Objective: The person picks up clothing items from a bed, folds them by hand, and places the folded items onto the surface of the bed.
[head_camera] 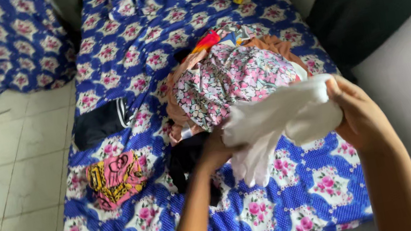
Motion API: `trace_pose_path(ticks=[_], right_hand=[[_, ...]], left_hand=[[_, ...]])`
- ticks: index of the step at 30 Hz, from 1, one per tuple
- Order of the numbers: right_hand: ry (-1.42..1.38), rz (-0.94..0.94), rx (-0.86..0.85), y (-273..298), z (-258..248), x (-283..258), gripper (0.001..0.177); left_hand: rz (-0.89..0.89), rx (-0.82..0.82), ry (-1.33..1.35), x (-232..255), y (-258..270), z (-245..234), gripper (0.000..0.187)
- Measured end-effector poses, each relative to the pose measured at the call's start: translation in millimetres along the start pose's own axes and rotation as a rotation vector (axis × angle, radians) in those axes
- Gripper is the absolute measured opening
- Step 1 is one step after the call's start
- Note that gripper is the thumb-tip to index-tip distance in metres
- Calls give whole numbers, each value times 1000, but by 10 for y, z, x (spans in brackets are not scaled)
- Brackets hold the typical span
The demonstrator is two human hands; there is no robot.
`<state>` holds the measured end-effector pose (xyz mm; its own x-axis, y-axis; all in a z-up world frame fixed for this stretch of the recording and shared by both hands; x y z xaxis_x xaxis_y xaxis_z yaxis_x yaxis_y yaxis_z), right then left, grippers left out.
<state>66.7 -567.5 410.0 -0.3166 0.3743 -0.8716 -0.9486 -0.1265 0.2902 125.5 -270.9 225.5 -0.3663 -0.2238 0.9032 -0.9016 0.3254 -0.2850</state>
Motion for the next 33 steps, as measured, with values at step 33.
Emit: trace_pose_path(ticks=[33], right_hand=[[-66,238,-691,-233,-95,551,61]], left_hand=[[220,715,1273,1498,149,104,53]])
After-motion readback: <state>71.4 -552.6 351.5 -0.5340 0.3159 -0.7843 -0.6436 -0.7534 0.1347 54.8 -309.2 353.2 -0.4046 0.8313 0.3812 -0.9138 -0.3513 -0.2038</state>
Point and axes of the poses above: each hand's wrist, its own y-axis away from the middle knuckle, its own z-axis out of the palm, x = y × z, the point moved 5 cm from there along -y, towards the middle knuckle, and after that the axes turned 15 degrees about z, right-handed, at the moved point
